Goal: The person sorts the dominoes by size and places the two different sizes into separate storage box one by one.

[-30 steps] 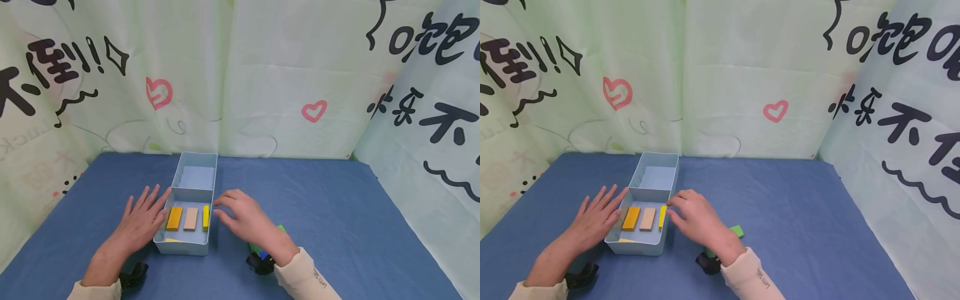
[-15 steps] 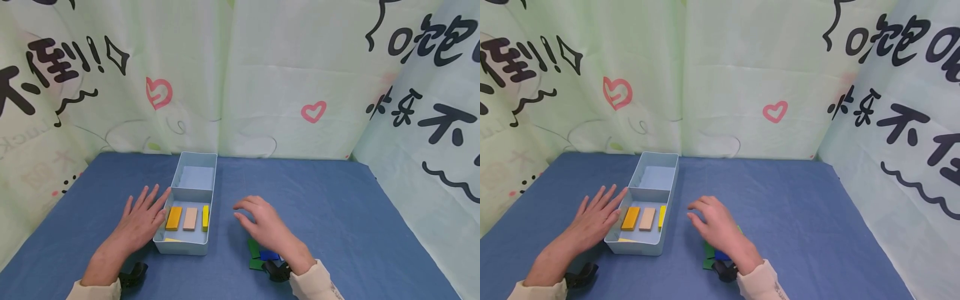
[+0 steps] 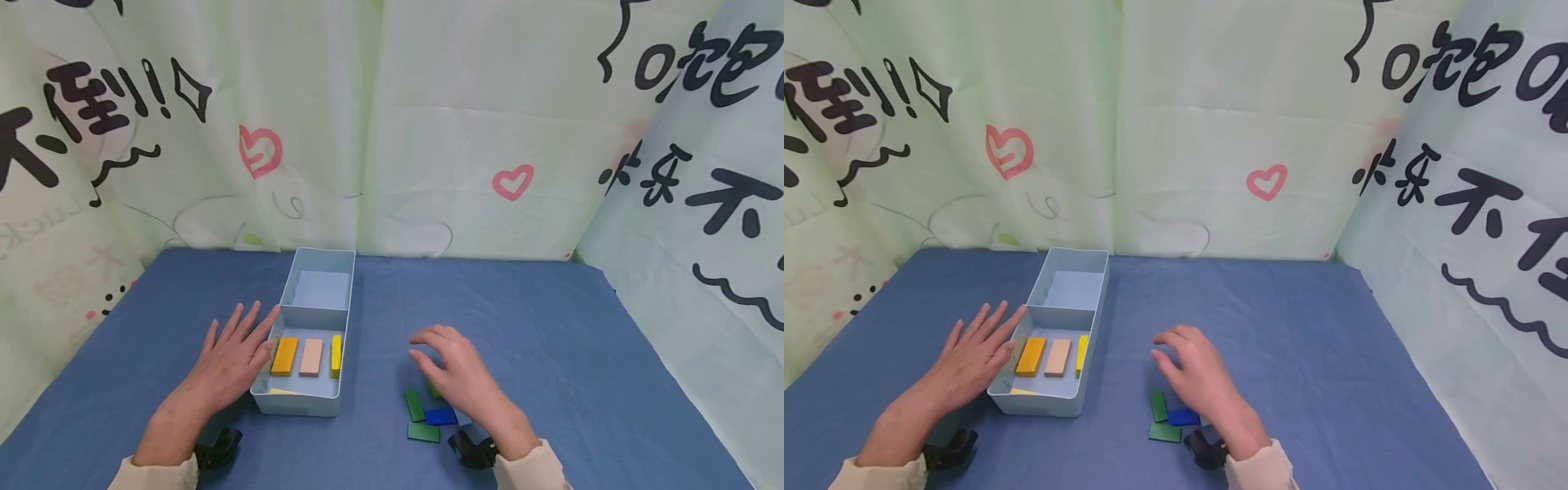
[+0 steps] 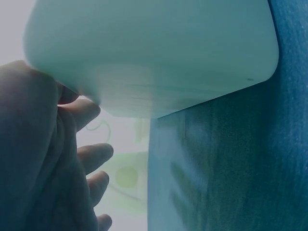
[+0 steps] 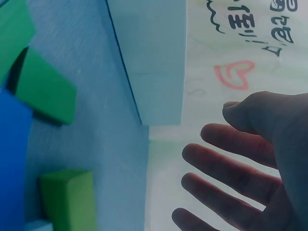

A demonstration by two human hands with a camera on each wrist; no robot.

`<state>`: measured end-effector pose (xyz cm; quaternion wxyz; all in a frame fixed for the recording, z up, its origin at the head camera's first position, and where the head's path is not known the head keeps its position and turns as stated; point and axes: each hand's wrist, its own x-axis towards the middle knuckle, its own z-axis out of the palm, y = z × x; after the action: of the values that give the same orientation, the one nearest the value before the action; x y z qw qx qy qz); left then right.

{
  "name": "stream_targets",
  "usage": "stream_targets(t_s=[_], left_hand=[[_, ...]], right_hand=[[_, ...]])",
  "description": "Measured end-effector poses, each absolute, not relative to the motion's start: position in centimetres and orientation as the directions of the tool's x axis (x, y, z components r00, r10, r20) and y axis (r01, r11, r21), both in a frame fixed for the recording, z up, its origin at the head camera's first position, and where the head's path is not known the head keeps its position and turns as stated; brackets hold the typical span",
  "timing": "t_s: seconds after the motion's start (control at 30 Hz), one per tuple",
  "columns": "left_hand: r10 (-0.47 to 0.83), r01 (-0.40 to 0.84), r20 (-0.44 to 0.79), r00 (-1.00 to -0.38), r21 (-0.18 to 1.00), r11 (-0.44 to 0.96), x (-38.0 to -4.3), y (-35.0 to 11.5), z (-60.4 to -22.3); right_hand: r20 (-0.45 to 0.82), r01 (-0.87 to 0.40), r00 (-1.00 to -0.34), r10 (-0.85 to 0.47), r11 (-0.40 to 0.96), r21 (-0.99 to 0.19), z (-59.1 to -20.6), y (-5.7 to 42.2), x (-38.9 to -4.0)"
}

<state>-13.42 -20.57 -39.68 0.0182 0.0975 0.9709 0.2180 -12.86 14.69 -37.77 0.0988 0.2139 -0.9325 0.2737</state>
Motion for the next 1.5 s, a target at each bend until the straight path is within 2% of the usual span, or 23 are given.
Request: stream_targets(t_s=[0.33, 0.63, 1.03, 1.3, 1.5], left_hand=[[0.223, 0.205, 0.013, -0.975, 0.444, 0.872, -13.3, -20.7, -39.7], [0.236, 0.217, 0.016, -0.972, 0.455, 0.864, -13.3, -20.7, -39.7], [0.24, 0.22, 0.017, -0.971, 0.471, 0.854, -13.3, -20.7, -39.5], [0.236, 0.217, 0.015, -0.972, 0.46, 0.861, -13.4, -20.6, -39.4], [0.232, 0.209, 0.007, -0.973, 0.455, 0.865, -13.4, -20.6, -39.2]], right_hand=[[0.232, -0.347, -0.936, -0.265, 0.805, -0.481, -38.7, 16.5, -12.5], [0.223, -0.276, -0.955, -0.197, 0.866, -0.418, -39.1, 17.6, -12.3], [0.042, -0.101, -0.995, -0.092, 0.947, -0.306, -39.3, 17.5, -12.4], [-0.014, -0.119, -0.992, -0.127, 0.96, -0.253, -39.8, 16.8, -12.2], [-0.015, -0.134, -0.99, -0.144, 0.95, -0.282, -39.9, 16.4, -12.1]])
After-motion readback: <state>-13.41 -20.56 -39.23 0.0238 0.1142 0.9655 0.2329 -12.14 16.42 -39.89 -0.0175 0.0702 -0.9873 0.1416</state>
